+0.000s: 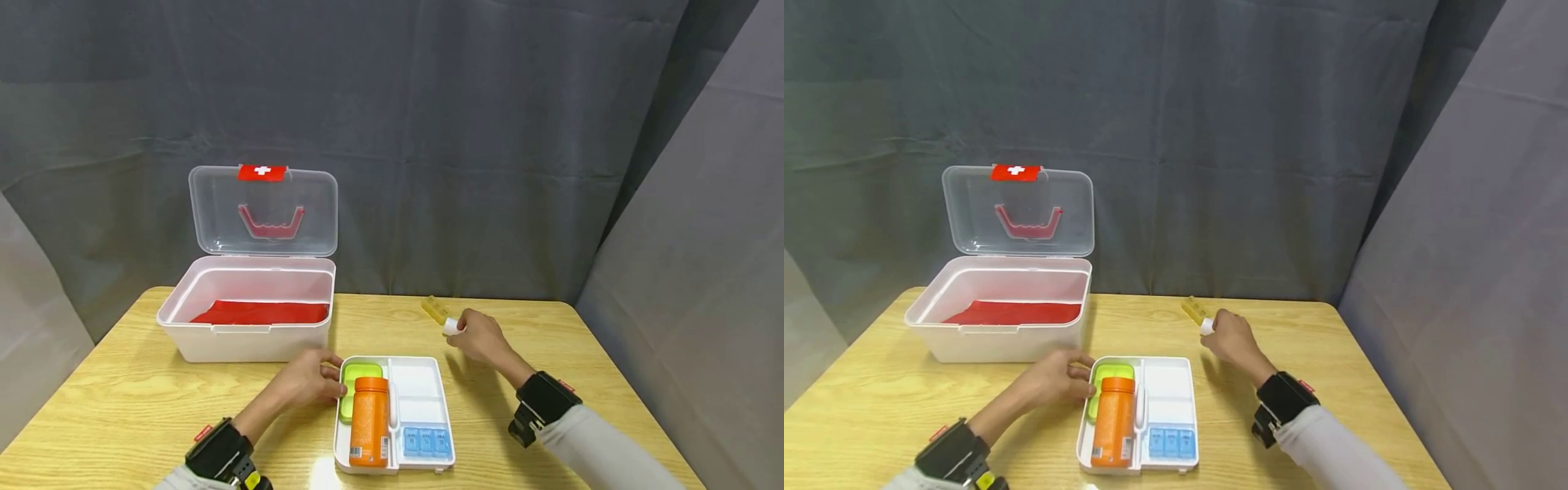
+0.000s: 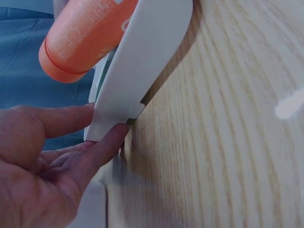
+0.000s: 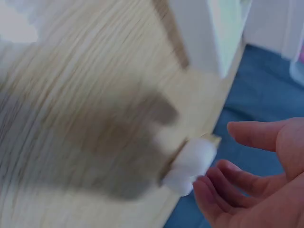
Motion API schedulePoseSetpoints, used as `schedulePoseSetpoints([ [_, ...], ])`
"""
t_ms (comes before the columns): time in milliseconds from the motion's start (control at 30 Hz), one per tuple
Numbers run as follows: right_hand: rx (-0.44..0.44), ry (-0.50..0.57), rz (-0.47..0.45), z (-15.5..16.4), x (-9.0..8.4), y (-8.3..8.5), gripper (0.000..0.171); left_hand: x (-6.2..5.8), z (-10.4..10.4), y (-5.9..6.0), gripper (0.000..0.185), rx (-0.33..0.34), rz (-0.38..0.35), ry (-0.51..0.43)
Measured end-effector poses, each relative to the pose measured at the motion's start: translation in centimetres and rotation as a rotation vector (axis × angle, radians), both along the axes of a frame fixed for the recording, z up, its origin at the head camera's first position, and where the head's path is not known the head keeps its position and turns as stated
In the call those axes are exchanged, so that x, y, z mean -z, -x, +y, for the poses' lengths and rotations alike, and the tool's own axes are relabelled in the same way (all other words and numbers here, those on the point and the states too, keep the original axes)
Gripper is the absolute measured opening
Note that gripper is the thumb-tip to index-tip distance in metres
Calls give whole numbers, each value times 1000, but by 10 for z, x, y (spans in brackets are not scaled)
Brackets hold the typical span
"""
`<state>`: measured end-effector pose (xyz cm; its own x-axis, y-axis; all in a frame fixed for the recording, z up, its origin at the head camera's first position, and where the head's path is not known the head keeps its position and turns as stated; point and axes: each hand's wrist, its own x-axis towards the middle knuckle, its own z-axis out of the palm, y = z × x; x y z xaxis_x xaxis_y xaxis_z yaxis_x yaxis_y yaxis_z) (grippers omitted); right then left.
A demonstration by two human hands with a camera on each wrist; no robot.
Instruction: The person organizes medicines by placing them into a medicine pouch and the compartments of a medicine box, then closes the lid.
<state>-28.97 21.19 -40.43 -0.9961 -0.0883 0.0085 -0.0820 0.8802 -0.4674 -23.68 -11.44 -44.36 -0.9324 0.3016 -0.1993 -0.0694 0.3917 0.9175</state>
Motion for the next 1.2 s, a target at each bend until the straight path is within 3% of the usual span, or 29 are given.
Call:
schedulePoseSetpoints([
  [267,68,-8,100,8,26,22,56,1,0,0,47,10,-4,-15],
  [533,95,-48,132,10,41,27,36,2,1,0,47,15,2,-23],
  [700,58,-20,149,8,34,17,31,2,1,1,47,15,2,-9],
  [967,-70,3,182,-11,6,-13,29,1,0,2,47,12,7,-1],
  [1200,-174,-15,114,-42,-9,-46,29,1,0,1,47,2,7,6],
])
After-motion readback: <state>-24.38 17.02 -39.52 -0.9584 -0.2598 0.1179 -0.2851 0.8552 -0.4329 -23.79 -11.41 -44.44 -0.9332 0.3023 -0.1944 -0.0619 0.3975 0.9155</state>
